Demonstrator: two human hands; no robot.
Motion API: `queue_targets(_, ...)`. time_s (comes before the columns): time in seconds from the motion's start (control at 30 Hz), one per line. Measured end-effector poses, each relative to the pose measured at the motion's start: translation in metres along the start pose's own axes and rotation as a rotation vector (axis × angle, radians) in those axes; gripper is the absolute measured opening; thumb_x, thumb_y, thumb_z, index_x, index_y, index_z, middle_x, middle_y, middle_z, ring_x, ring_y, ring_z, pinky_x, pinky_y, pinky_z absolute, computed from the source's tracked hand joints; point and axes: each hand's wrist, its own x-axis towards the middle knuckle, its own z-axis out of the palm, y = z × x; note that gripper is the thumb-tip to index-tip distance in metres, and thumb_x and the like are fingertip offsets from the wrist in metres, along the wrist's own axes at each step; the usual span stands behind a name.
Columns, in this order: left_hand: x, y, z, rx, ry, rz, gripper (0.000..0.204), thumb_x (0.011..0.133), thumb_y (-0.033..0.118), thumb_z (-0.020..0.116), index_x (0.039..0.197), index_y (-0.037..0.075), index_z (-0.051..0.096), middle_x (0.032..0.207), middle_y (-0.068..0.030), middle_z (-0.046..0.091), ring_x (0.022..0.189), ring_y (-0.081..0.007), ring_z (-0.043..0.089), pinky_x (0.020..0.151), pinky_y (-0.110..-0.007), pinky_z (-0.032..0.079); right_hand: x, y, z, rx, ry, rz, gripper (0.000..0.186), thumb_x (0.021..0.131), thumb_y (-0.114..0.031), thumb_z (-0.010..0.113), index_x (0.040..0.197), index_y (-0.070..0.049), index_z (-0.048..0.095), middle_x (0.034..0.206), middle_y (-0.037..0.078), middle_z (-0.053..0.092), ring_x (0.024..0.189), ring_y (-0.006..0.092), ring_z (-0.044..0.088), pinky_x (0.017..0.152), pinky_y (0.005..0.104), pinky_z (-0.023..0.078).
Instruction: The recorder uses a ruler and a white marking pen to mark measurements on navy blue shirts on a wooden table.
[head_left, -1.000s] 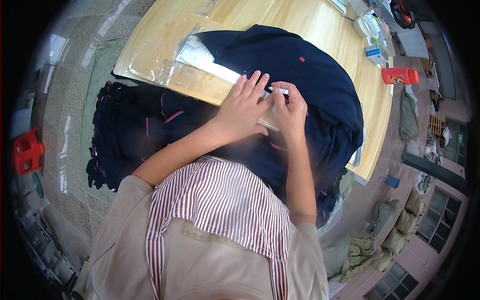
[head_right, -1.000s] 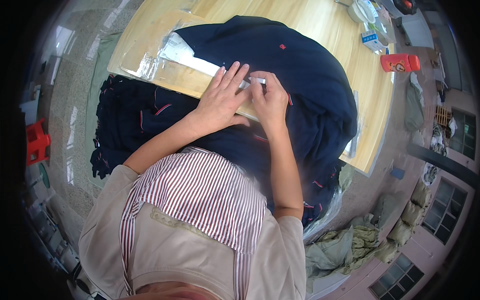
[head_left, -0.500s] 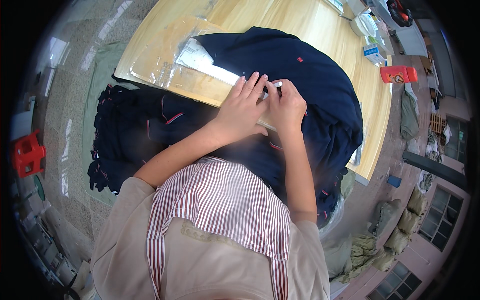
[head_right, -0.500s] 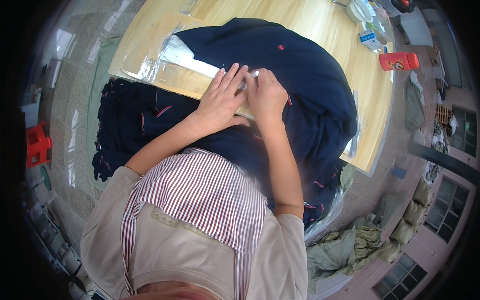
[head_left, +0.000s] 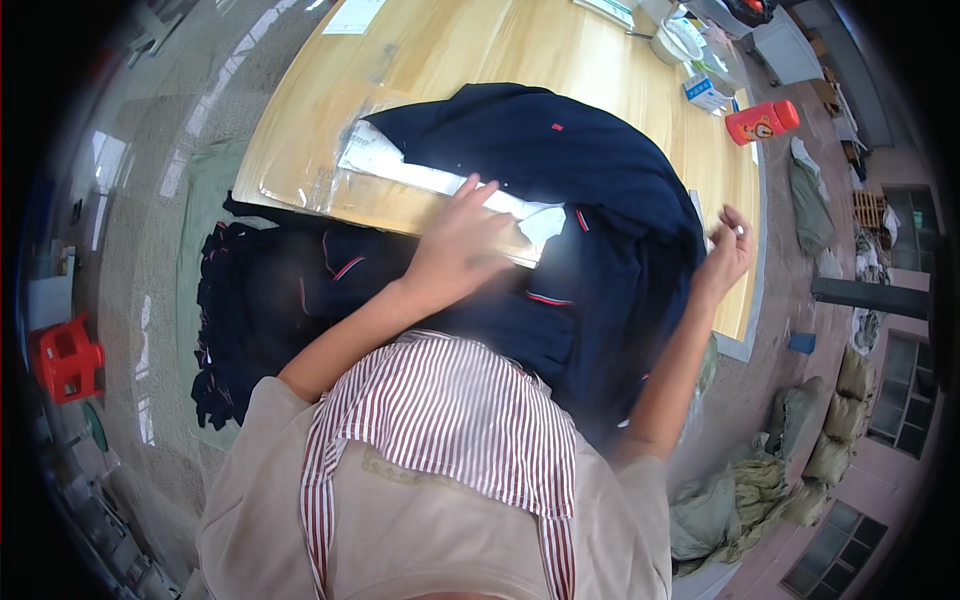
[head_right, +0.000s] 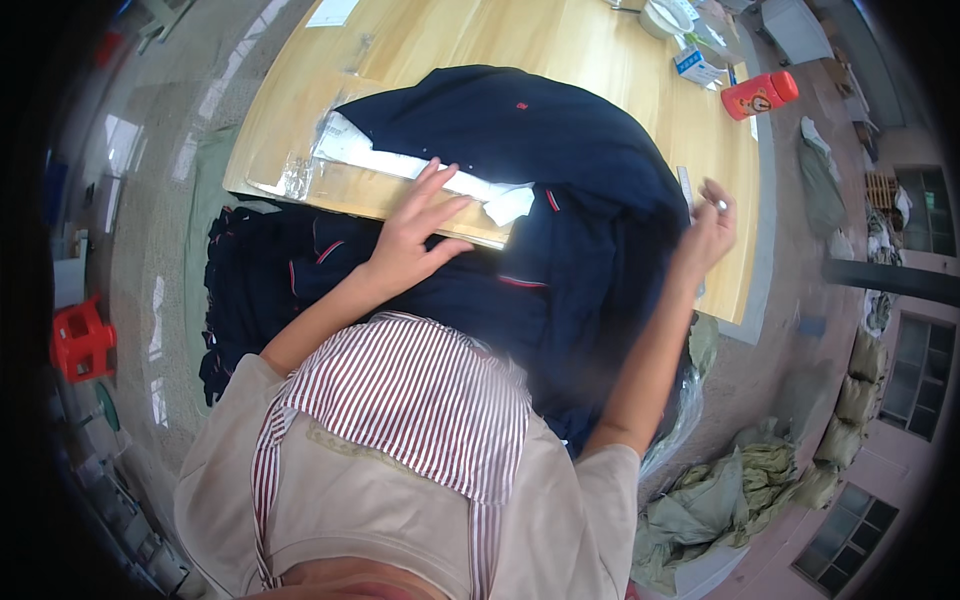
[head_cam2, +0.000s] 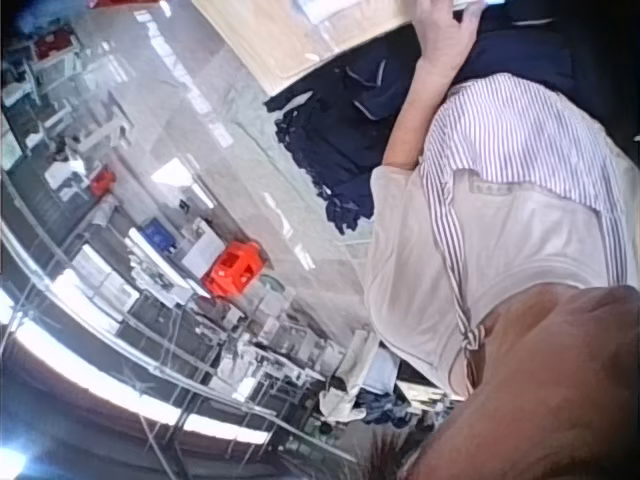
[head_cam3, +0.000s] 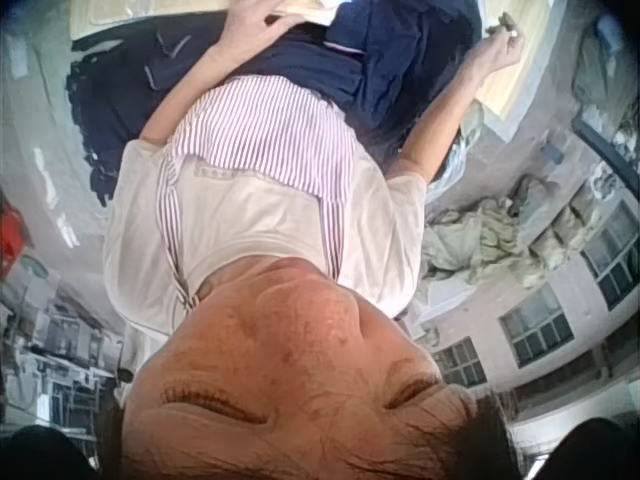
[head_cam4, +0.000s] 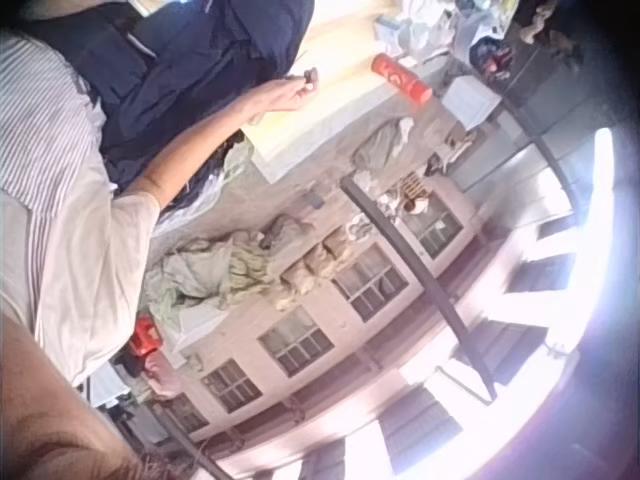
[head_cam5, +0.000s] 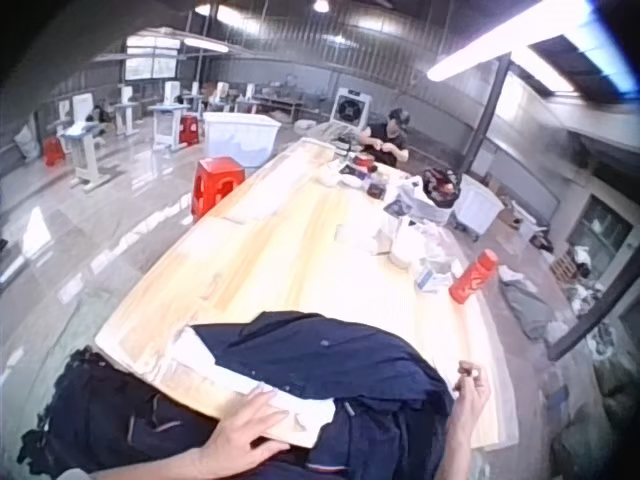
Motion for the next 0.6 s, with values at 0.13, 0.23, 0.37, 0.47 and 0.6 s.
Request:
queue_targets(0.13,-0.004,0.03,-0.015,-1.105,0.14,-0.671,0.041,0.097,0.013,0.057,0.134,-0.004,0.049,0.135,-0.0209,0.054,0.126,-0.031,0.053,0.107,-0.04,0.042,0.028,0.068,-0.083,-0.678,-0.111,0.042,0.032,0.085,-0.02,0.066,0.108,0.002,0.069,0.104,0.019,0.069,0.098,0.0287,0.066,0.086,0.0355,0.051)
queue_targets(0.23,0.009,0.025,-0.013,-1.585,0.232,-0.846,0.044,0.101,0.011,0.048,0.137,-0.011,0.036,0.137,-0.0288,0.047,0.128,-0.0353,0.05,0.11,-0.042,0.04,0.032,0.086,-0.092,-0.942,-0.289,0.098,0.04,0.082,-0.029,0.069,0.109,0.001,0.069,0.108,0.024,0.068,0.104,0.0362,0.065,0.09,0.0398,0.05)
queue_targets(0.37,0.028,0.021,-0.003,-1.68,0.322,-0.952,0.048,0.1,0.007,0.046,0.139,-0.013,0.026,0.139,-0.0335,0.04,0.131,-0.0401,0.045,0.114,-0.045,0.036,0.054,0.103,-0.101,-0.91,-0.417,0.153,0.041,0.08,-0.033,0.074,0.103,0.001,0.07,0.093,0.021,0.07,0.09,0.034,0.068,0.082,0.0396,0.051)
queue_targets(0.47,0.037,0.023,0.002,-1.652,0.398,-0.953,0.047,0.099,0.005,0.045,0.137,-0.014,0.025,0.14,-0.0348,0.036,0.134,-0.0424,0.04,0.115,-0.047,0.034,0.066,0.107,-0.096,-0.802,-0.474,0.247,0.036,0.079,-0.03,0.075,0.096,0.001,0.07,0.082,0.018,0.07,0.078,0.028,0.068,0.073,0.0374,0.051)
queue_targets(0.6,0.046,0.025,0.003,-1.664,0.464,-1.042,0.045,0.099,0.005,0.046,0.136,-0.013,0.027,0.14,-0.0343,0.036,0.134,-0.0427,0.04,0.115,-0.049,0.034,0.065,0.112,-0.092,-0.762,-0.536,0.174,0.029,0.077,-0.023,0.077,0.091,0.001,0.069,0.076,0.016,0.068,0.069,0.0219,0.066,0.065,0.0348,0.051)
